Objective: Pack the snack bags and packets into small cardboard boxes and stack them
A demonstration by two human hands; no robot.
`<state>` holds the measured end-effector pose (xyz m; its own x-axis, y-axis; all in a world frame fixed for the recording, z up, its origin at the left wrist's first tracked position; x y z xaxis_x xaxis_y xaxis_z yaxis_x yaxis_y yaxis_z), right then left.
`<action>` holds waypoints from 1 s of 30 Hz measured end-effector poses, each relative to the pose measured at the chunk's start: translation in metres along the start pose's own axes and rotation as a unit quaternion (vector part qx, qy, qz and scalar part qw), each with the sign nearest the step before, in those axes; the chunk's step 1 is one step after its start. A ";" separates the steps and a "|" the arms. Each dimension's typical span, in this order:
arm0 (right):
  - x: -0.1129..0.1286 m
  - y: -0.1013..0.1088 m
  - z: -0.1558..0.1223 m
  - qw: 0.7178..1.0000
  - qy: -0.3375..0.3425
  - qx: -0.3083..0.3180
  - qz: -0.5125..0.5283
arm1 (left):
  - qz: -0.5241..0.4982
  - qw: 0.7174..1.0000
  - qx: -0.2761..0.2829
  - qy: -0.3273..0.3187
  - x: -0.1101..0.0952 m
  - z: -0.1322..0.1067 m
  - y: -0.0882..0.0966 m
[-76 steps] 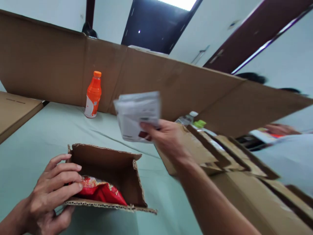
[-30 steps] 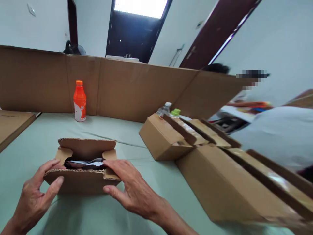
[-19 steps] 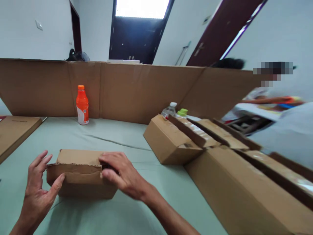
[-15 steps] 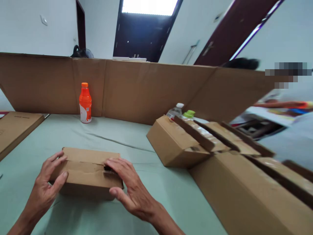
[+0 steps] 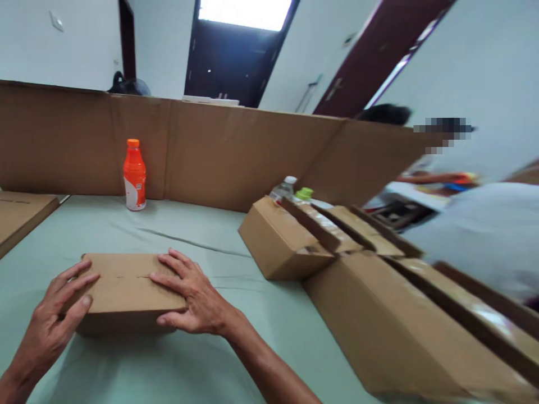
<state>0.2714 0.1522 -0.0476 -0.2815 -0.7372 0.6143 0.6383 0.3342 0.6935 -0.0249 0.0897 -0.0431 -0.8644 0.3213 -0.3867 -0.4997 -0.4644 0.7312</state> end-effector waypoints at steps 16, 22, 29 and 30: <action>0.032 0.047 -0.161 0.952 -0.154 -0.223 -0.145 | -0.192 0.963 0.182 -0.050 -0.087 0.031 -0.100; 0.028 0.064 -0.251 0.772 -0.298 -0.410 -0.385 | -0.235 0.919 0.315 -0.046 -0.107 -0.014 -0.132; 0.037 0.071 -0.234 0.687 -0.312 -0.458 -0.470 | -0.200 0.910 0.349 -0.105 -0.081 -0.047 -0.132; 0.047 0.068 -0.228 0.683 -0.282 -0.475 -0.478 | -0.207 0.911 0.345 -0.093 -0.080 -0.049 -0.129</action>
Point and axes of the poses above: each hand's wrist, its own z-axis towards the middle knuckle, its own y-axis out of the back of the hand, x = y × z, the point moved 2 cm from there along z, towards the middle knuckle, and after that the axes turned 14 degrees about z, right-handed, at the moved point
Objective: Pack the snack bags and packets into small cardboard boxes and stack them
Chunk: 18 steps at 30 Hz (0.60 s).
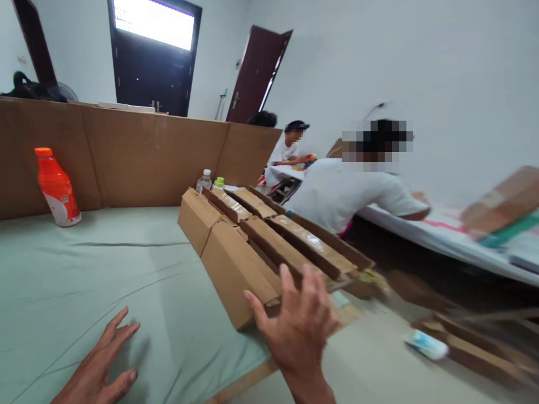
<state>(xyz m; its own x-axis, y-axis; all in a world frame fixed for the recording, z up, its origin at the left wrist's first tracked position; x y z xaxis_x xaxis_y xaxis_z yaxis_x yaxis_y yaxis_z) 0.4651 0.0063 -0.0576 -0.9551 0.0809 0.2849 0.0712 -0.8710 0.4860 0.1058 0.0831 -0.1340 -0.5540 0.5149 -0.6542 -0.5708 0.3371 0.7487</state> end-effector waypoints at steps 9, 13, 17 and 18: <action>0.121 -0.096 0.021 0.654 -0.392 0.129 0.634 | -0.373 0.909 0.006 0.185 -0.076 -0.005 -0.010; 0.135 -0.203 0.037 0.537 -0.536 0.086 0.646 | -0.492 0.831 0.004 0.260 -0.090 -0.010 -0.031; 0.121 -0.255 0.024 0.450 -0.615 0.005 0.648 | -0.609 0.716 0.036 0.339 -0.095 -0.019 -0.052; 0.117 -0.259 0.019 0.432 -0.625 -0.015 0.650 | -0.633 0.688 0.054 0.352 -0.098 -0.020 -0.056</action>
<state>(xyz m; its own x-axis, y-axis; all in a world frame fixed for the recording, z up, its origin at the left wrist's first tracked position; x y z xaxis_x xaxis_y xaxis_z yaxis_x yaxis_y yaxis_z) 0.3408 0.2508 -0.1347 0.7884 -0.3049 0.5343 0.2922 -0.5787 -0.7614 0.1799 -0.0024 -0.1137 0.1670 -0.7405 -0.6509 -0.8388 0.2402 -0.4885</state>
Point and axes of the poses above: each hand's wrist, its own z-axis towards the middle knuckle, its own y-axis out of the back of the hand, x = y × z, the point moved 2 cm from there along z, towards the middle knuckle, and after that the axes turned 14 degrees about z, right-handed, at the moved point
